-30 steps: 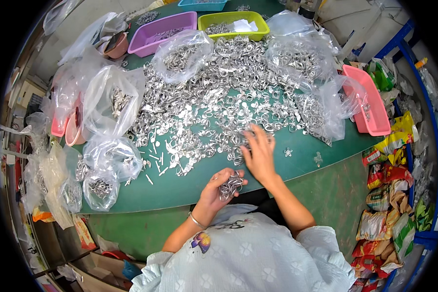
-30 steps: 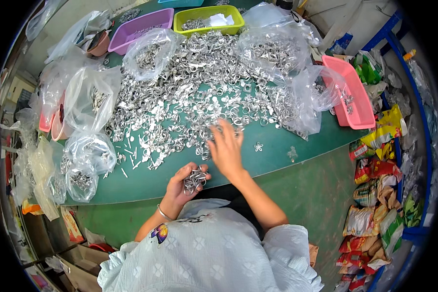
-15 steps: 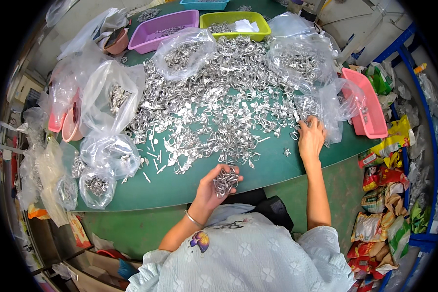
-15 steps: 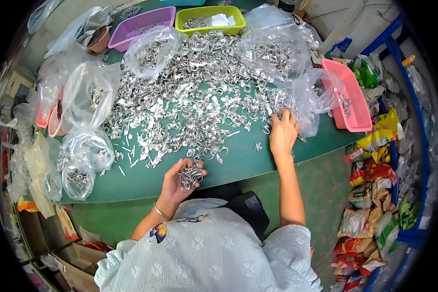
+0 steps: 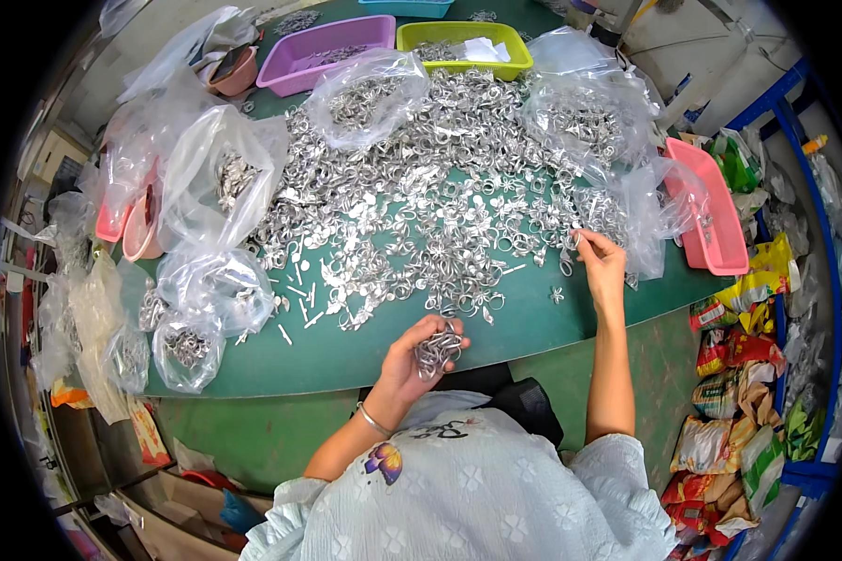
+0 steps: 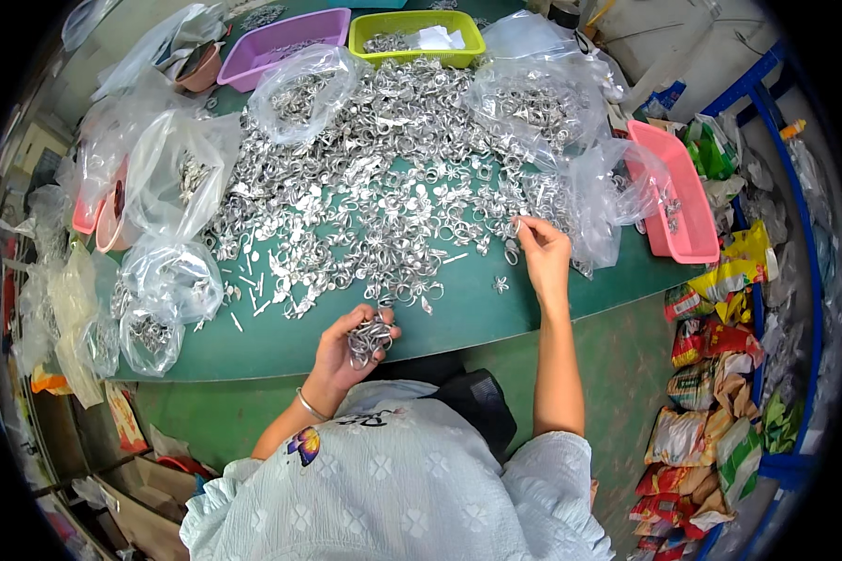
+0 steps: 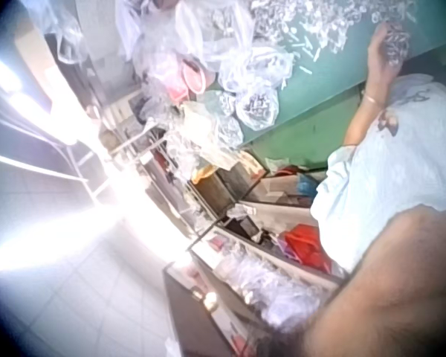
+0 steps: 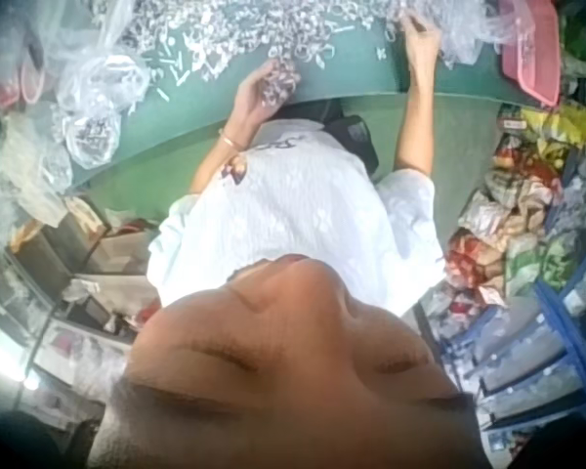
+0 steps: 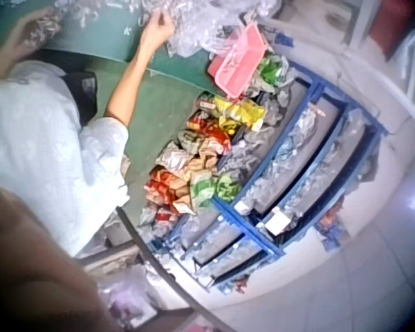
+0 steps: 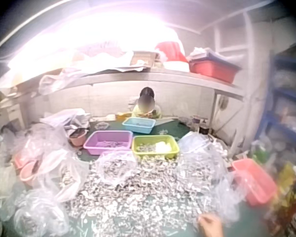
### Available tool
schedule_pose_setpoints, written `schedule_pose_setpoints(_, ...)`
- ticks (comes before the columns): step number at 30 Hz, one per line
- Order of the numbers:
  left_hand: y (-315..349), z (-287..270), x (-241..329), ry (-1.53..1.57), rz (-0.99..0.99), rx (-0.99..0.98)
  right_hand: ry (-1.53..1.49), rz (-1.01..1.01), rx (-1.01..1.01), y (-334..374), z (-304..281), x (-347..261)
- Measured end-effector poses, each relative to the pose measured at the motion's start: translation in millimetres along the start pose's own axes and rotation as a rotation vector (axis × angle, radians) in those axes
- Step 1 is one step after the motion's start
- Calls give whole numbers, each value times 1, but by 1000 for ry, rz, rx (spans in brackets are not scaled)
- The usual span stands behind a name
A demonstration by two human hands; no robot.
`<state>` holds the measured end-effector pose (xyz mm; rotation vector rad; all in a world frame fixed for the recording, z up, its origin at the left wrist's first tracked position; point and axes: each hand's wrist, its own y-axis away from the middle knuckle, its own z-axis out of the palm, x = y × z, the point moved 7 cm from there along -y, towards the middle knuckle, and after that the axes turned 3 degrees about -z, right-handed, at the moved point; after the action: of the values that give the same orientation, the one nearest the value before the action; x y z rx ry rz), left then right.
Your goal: The person assembles small silver metal keychains by hand at a green workbench. They pick up individual metal rings and decorative charms, link them together, and place the finished units into clear plastic bags. The workspace is cluttered with loose components and filled bags.
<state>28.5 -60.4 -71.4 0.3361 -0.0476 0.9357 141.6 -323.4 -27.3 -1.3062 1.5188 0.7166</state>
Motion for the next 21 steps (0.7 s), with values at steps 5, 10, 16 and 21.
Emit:
schedule_pose_setpoints(5,0,-2,-3,54,-10,20,-246,100,-39,3,6,9)
schedule_pose_setpoints(10,0,-1,-3,49,-13,18,-103,52,-59,-2,6,14)
schedule_pose_setpoints(16,-5,2,-1,60,-6,13,86,-174,-86,3,9,-15)
schedule_pose_setpoints(21,-2,-1,-7,-109,15,103,-189,-38,-210,13,37,-20)
